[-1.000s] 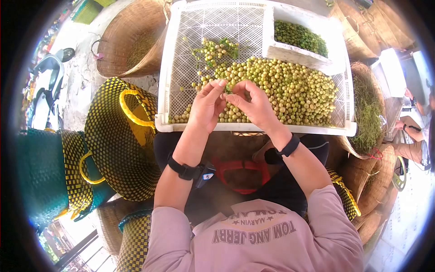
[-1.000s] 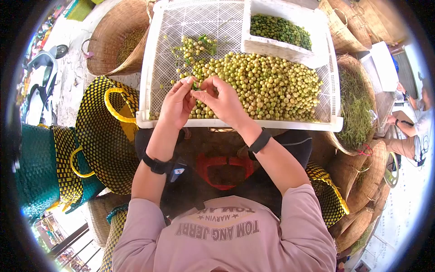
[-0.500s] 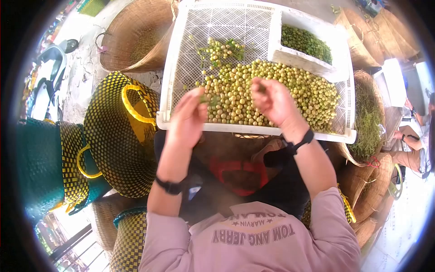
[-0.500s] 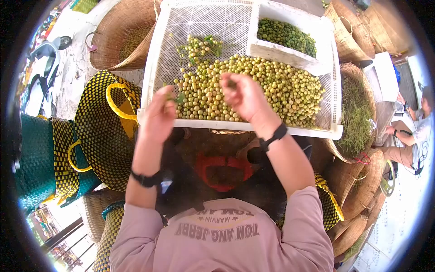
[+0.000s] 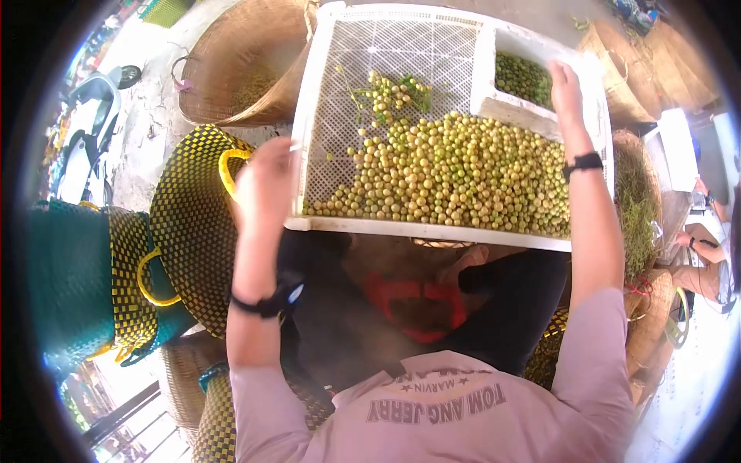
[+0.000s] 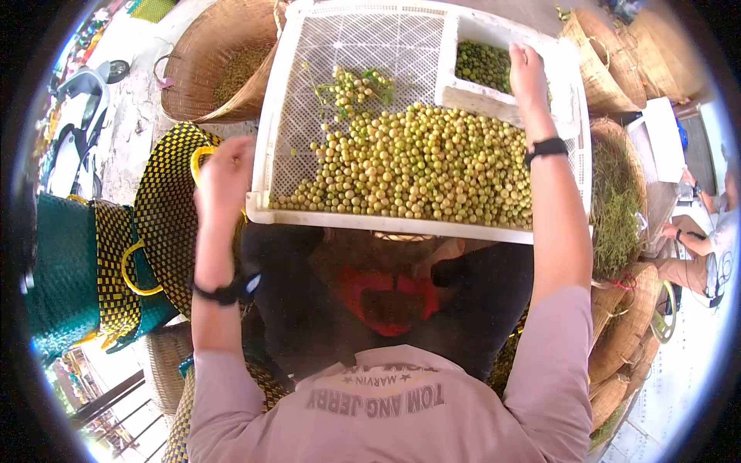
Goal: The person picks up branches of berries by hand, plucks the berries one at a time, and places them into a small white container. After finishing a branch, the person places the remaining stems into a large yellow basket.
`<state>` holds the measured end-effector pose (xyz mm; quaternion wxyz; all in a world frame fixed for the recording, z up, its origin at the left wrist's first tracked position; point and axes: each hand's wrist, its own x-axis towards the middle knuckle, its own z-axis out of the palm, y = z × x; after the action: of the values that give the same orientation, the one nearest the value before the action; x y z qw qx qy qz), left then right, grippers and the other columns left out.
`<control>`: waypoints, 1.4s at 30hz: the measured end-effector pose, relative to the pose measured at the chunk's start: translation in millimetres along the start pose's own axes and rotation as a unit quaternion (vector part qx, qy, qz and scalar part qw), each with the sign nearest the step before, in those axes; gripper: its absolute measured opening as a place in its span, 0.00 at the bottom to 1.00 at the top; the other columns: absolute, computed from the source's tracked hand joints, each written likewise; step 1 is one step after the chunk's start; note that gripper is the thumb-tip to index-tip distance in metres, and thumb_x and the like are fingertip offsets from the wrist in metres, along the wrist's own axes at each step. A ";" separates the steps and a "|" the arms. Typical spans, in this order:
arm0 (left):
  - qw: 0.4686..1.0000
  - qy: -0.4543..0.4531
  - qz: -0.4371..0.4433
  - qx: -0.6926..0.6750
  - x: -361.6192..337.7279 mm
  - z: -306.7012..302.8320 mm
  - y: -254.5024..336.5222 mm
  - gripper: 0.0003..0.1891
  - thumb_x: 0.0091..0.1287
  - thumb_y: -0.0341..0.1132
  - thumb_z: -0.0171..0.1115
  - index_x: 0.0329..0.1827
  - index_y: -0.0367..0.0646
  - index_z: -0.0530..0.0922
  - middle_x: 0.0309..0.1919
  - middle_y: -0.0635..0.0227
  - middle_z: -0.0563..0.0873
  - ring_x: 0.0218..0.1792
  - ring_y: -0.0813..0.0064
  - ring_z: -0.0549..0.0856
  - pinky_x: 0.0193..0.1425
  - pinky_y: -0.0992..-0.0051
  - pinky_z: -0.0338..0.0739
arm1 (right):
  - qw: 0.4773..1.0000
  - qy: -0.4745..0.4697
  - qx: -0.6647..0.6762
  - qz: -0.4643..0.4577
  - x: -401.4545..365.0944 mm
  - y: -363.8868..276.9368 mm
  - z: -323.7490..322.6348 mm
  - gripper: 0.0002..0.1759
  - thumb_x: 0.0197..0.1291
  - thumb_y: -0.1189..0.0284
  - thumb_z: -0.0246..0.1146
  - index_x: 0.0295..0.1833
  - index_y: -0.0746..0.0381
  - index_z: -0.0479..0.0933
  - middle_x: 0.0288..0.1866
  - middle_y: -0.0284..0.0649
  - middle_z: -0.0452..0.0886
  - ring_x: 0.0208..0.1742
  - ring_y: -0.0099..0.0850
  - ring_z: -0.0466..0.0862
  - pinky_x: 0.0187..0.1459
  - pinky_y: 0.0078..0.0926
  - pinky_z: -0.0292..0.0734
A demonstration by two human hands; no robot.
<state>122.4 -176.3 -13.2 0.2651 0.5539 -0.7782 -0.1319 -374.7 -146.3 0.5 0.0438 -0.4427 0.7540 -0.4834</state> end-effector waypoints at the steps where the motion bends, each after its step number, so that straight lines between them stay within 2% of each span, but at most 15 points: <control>1: 0.993 -0.092 -0.072 0.026 16.1 8.6 41.4 0.15 0.64 0.44 0.59 0.50 0.50 0.81 0.45 0.68 0.86 0.47 0.64 0.84 0.52 0.66 0.77 | 0.999 -0.016 0.001 -0.033 -17.2 -19.8 3.8 0.21 0.70 0.57 0.49 0.52 0.63 0.77 0.54 0.43 0.80 0.56 0.35 0.78 0.61 0.35 0.69; 2: 0.982 -0.176 -0.070 0.019 33.5 33.9 49.3 0.19 0.65 0.48 0.58 0.53 0.48 0.80 0.47 0.64 0.85 0.47 0.62 0.84 0.53 0.64 0.77 | 0.997 -0.032 0.000 -0.065 -36.7 -36.1 6.7 0.21 0.71 0.58 0.48 0.51 0.62 0.78 0.54 0.44 0.80 0.56 0.35 0.78 0.61 0.34 0.69; 4: 0.980 -0.176 -0.030 0.092 60.7 105.1 42.0 0.21 0.66 0.50 0.57 0.55 0.47 0.79 0.48 0.58 0.83 0.46 0.59 0.84 0.51 0.63 0.78 | 0.988 -0.109 0.039 -0.098 -73.4 -51.2 10.4 0.19 0.72 0.60 0.47 0.51 0.60 0.78 0.51 0.43 0.80 0.56 0.33 0.78 0.60 0.33 0.71; 6: 0.980 -0.173 -0.054 0.081 67.1 136.0 48.8 0.21 0.66 0.51 0.57 0.54 0.46 0.78 0.48 0.54 0.81 0.45 0.57 0.84 0.48 0.62 0.79 | 0.972 -0.203 0.094 -0.075 -117.4 -72.8 5.9 0.16 0.72 0.64 0.47 0.49 0.59 0.78 0.48 0.42 0.80 0.54 0.32 0.78 0.59 0.31 0.72; 7: 0.995 -0.089 -0.017 0.032 69.1 178.3 24.0 0.17 0.66 0.47 0.58 0.51 0.49 0.80 0.46 0.59 0.82 0.42 0.61 0.84 0.45 0.63 0.80 | 0.967 -0.220 0.101 -0.084 -133.0 -69.8 6.7 0.15 0.72 0.65 0.48 0.48 0.60 0.78 0.47 0.41 0.79 0.53 0.31 0.78 0.58 0.30 0.72; 11: 0.998 -0.064 0.001 0.009 62.8 183.1 23.0 0.13 0.65 0.44 0.59 0.50 0.54 0.81 0.42 0.64 0.84 0.39 0.64 0.85 0.43 0.65 0.80 | 0.955 -0.247 0.149 -0.070 -176.9 -78.8 3.2 0.13 0.71 0.68 0.51 0.42 0.65 0.76 0.43 0.37 0.76 0.45 0.27 0.77 0.50 0.25 0.71; 14: 0.989 0.013 0.015 -0.148 63.6 181.0 21.3 0.06 0.64 0.38 0.58 0.40 0.51 0.81 0.35 0.67 0.85 0.34 0.69 0.85 0.39 0.68 0.79 | 0.950 -0.257 0.171 -0.034 -188.0 -67.8 18.2 0.11 0.70 0.69 0.53 0.42 0.65 0.77 0.41 0.37 0.76 0.41 0.25 0.76 0.44 0.22 0.70; 15: 0.982 -0.039 -0.058 -0.174 57.1 152.0 42.5 0.04 0.65 0.34 0.57 0.37 0.46 0.78 0.37 0.68 0.85 0.33 0.73 0.85 0.36 0.73 0.78 | 0.951 -0.252 0.175 -0.031 -189.2 -64.7 24.8 0.11 0.70 0.69 0.53 0.42 0.65 0.77 0.41 0.37 0.76 0.41 0.25 0.76 0.44 0.22 0.70; 18: 0.933 -0.068 -0.061 -0.347 48.3 133.6 51.4 0.04 0.66 0.32 0.55 0.38 0.42 0.75 0.40 0.69 0.86 0.32 0.79 0.85 0.34 0.78 0.77 | 0.948 -0.263 0.174 0.040 -188.8 -54.7 51.7 0.12 0.69 0.69 0.55 0.44 0.67 0.77 0.40 0.36 0.77 0.37 0.24 0.75 0.40 0.22 0.71; 22: 0.883 -0.121 -0.065 -0.449 27.1 103.1 82.0 0.04 0.70 0.30 0.49 0.41 0.39 0.71 0.40 0.66 0.86 0.34 0.82 0.84 0.32 0.82 0.76 | 0.899 -0.267 0.314 0.148 -188.8 -65.6 77.2 0.21 0.67 0.57 0.57 0.55 0.63 0.72 0.49 0.43 0.78 0.44 0.26 0.80 0.43 0.24 0.77; 32: 0.832 -0.152 -0.124 -0.519 -17.2 103.7 119.0 0.08 0.68 0.35 0.61 0.45 0.42 0.75 0.37 0.74 0.85 0.34 0.87 0.80 0.33 0.87 0.72 | 0.854 -0.211 0.432 0.199 -211.1 -79.7 83.2 0.09 0.66 0.67 0.61 0.43 0.62 0.72 0.31 0.31 0.78 0.32 0.18 0.79 0.31 0.18 0.74; 35: 0.762 -0.201 -0.201 -0.581 -19.1 94.4 117.0 0.03 0.69 0.36 0.59 0.41 0.50 0.76 0.36 0.80 0.82 0.30 0.94 0.74 0.29 0.92 0.67 | 0.715 -0.264 0.550 0.342 -212.8 -82.8 68.8 0.06 0.63 0.67 0.63 0.39 0.53 0.73 0.30 0.23 0.73 0.33 0.16 0.74 0.34 0.17 0.67; 36: 0.762 -0.203 -0.202 -0.581 -20.7 93.5 117.5 0.03 0.69 0.36 0.59 0.41 0.50 0.76 0.36 0.80 0.82 0.30 0.94 0.74 0.29 0.92 0.67 | 0.715 -0.264 0.550 0.343 -212.8 -83.9 64.5 0.06 0.63 0.67 0.63 0.39 0.53 0.73 0.30 0.23 0.73 0.33 0.16 0.74 0.34 0.17 0.67; 38: 0.750 -0.202 -0.222 -0.589 -22.8 90.9 119.3 0.04 0.68 0.36 0.61 0.40 0.48 0.75 0.35 0.79 0.83 0.31 0.92 0.74 0.28 0.89 0.63 | 0.623 -0.310 0.614 0.373 -212.2 -84.3 58.8 0.05 0.63 0.67 0.63 0.38 0.52 0.73 0.31 0.23 0.73 0.32 0.16 0.74 0.34 0.16 0.66; 42: 0.693 -0.188 -0.251 -0.650 -27.0 90.9 123.1 0.03 0.69 0.35 0.59 0.40 0.49 0.75 0.36 0.79 0.82 0.31 0.95 0.72 0.26 0.91 0.64 | 0.596 -0.296 0.638 0.387 -215.8 -84.2 58.0 0.03 0.64 0.69 0.62 0.41 0.54 0.74 0.32 0.25 0.74 0.32 0.18 0.74 0.35 0.17 0.68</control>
<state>-19.3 -115.9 -33.9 0.3644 0.3817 -0.3640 -0.7674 -163.0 -45.0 -43.7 0.7190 -0.0869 0.2995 -0.6211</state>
